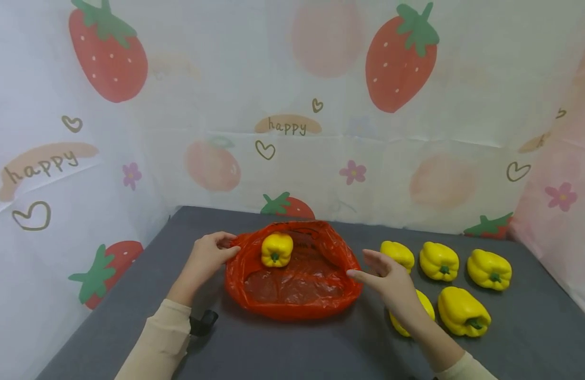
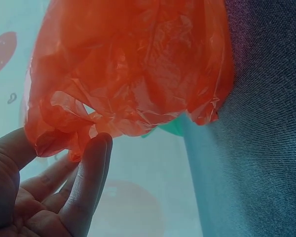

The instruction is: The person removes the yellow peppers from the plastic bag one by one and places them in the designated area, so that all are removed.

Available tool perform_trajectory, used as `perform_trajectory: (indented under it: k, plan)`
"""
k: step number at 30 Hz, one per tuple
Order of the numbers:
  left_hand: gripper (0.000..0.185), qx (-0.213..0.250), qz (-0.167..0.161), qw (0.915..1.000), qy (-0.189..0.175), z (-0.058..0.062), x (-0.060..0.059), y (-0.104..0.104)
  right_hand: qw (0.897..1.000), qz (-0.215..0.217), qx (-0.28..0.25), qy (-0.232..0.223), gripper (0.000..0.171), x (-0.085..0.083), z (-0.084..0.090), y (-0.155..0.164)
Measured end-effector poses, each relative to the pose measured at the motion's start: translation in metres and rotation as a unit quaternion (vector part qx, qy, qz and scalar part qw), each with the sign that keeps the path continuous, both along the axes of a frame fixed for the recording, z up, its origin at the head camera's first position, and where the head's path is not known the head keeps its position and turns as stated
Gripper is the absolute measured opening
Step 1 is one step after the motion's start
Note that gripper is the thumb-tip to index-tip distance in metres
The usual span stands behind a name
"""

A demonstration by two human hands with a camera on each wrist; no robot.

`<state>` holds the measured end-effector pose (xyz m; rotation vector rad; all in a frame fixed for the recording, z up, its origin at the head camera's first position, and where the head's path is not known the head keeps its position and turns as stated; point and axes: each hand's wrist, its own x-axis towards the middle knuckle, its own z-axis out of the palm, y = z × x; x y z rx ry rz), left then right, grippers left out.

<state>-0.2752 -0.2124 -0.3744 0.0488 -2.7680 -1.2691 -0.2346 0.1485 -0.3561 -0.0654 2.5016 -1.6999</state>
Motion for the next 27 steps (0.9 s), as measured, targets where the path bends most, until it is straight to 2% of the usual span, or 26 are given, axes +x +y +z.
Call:
perform_trajectory:
  k: [8, 17, 27]
  plan:
    - [0.034, 0.003, -0.002, 1.0, 0.003, 0.001, 0.001, 0.001, 0.999, 0.02, -0.005, 0.028, 0.074, -0.01, -0.01, -0.041]
    - [0.033, -0.001, 0.001, 1.0, 0.004, 0.0, 0.0, 0.001, 0.995, 0.009, -0.092, 0.033, 0.069, -0.027, -0.017, -0.08]
    - [0.034, 0.003, 0.0, 1.0, 0.006, 0.002, 0.001, 0.002, 0.997, -0.012, -0.074, 0.032, 0.077, -0.045, -0.024, -0.119]
